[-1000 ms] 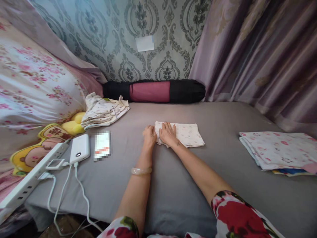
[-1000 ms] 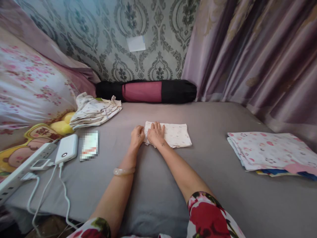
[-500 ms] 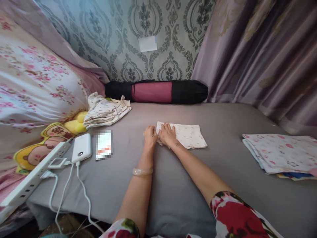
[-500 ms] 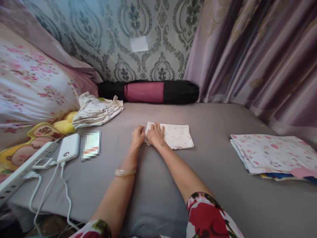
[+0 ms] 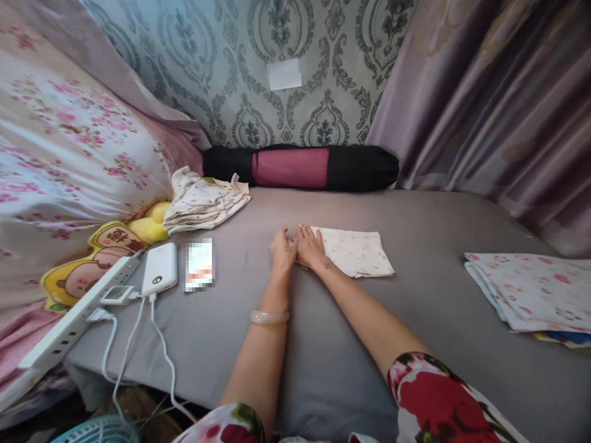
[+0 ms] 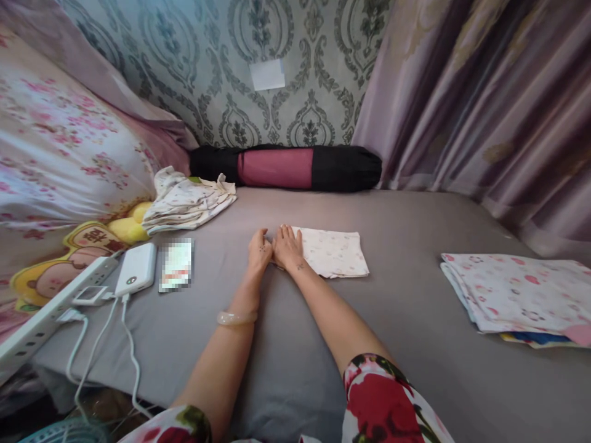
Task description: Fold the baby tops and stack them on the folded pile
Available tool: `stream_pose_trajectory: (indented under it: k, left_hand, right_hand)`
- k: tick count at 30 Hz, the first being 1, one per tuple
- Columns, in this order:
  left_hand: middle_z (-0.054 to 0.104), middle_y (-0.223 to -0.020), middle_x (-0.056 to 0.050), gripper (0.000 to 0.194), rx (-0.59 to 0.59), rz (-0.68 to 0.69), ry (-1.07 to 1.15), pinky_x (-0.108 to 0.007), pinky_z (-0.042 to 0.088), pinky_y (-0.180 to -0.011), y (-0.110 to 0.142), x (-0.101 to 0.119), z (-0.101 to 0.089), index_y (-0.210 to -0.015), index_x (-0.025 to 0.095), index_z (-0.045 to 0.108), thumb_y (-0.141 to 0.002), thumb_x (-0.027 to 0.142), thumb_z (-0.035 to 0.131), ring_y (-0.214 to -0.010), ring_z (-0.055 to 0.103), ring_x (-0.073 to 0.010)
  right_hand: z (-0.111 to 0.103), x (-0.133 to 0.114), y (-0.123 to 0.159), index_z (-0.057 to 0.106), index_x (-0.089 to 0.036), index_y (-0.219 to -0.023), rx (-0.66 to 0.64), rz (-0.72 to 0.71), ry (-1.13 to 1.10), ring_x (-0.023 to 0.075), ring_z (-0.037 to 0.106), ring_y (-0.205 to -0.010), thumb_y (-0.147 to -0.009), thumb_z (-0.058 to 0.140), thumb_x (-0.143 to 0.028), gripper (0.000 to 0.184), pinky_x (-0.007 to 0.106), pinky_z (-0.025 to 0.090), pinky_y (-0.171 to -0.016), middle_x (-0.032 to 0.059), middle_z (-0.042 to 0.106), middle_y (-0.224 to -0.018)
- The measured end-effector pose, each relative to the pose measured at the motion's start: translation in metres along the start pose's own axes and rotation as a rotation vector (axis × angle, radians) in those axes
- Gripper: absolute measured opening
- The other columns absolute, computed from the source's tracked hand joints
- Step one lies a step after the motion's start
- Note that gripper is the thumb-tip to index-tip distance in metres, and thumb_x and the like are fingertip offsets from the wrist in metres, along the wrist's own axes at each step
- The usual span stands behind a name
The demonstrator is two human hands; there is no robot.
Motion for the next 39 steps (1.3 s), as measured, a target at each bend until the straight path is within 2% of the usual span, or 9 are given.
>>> stream_pose_trajectory:
  k: [9,14,18,24,30,34,39]
  left_hand:
    - [0.063,-0.126,-0.018,0.041,-0.039,0.038,0.025,-0.036,0.041,-0.106,0.001,-0.001,0.003,-0.123,0.007,0.057,-0.085,0.008,0.041,-0.121,0.057,-0.0221]
    - [0.064,-0.124,-0.015,0.044,-0.105,0.191,0.006,-0.034,0.041,-0.106,0.003,0.001,0.01,-0.122,0.008,0.058,-0.083,0.003,0.037,-0.12,0.057,-0.0198]
    - [0.065,-0.122,-0.01,0.047,-0.18,0.341,-0.046,-0.034,0.041,-0.107,0.006,0.001,0.017,-0.119,0.015,0.059,-0.08,0.0,0.039,-0.119,0.057,-0.0187]
    - [0.063,-0.125,-0.009,0.043,-0.235,0.479,-0.133,-0.037,0.042,-0.107,0.006,-0.006,0.024,-0.117,0.019,0.058,-0.082,0.001,0.04,-0.12,0.055,-0.0192]
    - [0.06,-0.128,-0.01,0.031,-0.211,0.486,-0.19,-0.037,0.041,-0.106,0.008,-0.007,0.027,-0.118,0.02,0.057,-0.094,0.017,0.037,-0.123,0.053,-0.02]
    - [0.058,-0.133,-0.008,0.032,-0.234,0.471,-0.239,-0.039,0.037,-0.109,0.012,-0.005,0.026,-0.122,0.021,0.055,-0.097,0.025,0.036,-0.125,0.051,-0.02]
    - [0.051,-0.143,-0.01,0.039,-0.27,0.421,-0.32,-0.047,0.035,-0.11,0.019,0.002,0.02,-0.131,0.021,0.052,-0.097,0.035,0.037,-0.133,0.042,-0.0267]
  right_hand:
    - [0.0,0.008,-0.002,0.036,-0.009,-0.147,0.001,0.015,-0.101,0.0244,0.024,-0.144,-0.099,0.025,-0.028,0.052,0.048,0.014,-0.116,0.0129,0.032,-0.155]
    - [-0.011,0.028,0.009,0.038,-0.011,-0.145,0.076,0.041,-0.089,0.0259,0.027,-0.142,-0.098,0.029,-0.027,0.05,0.051,0.016,-0.115,0.0138,0.035,-0.153]
    - [-0.02,0.041,0.021,0.041,-0.01,-0.143,0.092,0.074,-0.047,0.0274,0.027,-0.142,-0.098,0.028,-0.027,0.05,0.051,0.015,-0.115,0.0141,0.036,-0.153]
    - [-0.012,0.044,0.028,0.043,-0.01,-0.143,0.084,0.076,-0.013,0.0287,0.03,-0.14,-0.099,0.029,-0.032,0.051,0.052,0.014,-0.115,0.0144,0.039,-0.151]
    - [-0.009,0.043,0.029,0.042,-0.011,-0.143,0.086,0.087,-0.037,0.028,0.03,-0.141,-0.098,0.028,-0.032,0.051,0.051,0.012,-0.115,0.0133,0.039,-0.151]
    - [-0.012,0.046,0.03,0.04,-0.011,-0.145,0.054,0.082,-0.07,0.0261,0.027,-0.142,-0.099,0.028,-0.032,0.052,0.05,0.012,-0.116,0.0129,0.036,-0.153]
    - [-0.022,0.058,0.037,0.037,-0.012,-0.146,0.048,0.147,-0.094,0.0254,0.024,-0.144,-0.099,0.027,-0.032,0.053,0.05,0.011,-0.117,0.0135,0.034,-0.154]
Point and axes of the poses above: each hand's wrist, its own y-axis away from the middle knuckle, its own z-axis out of the palm, x = y × z, the point moved 1 cm from there along -y, towards the middle knuckle
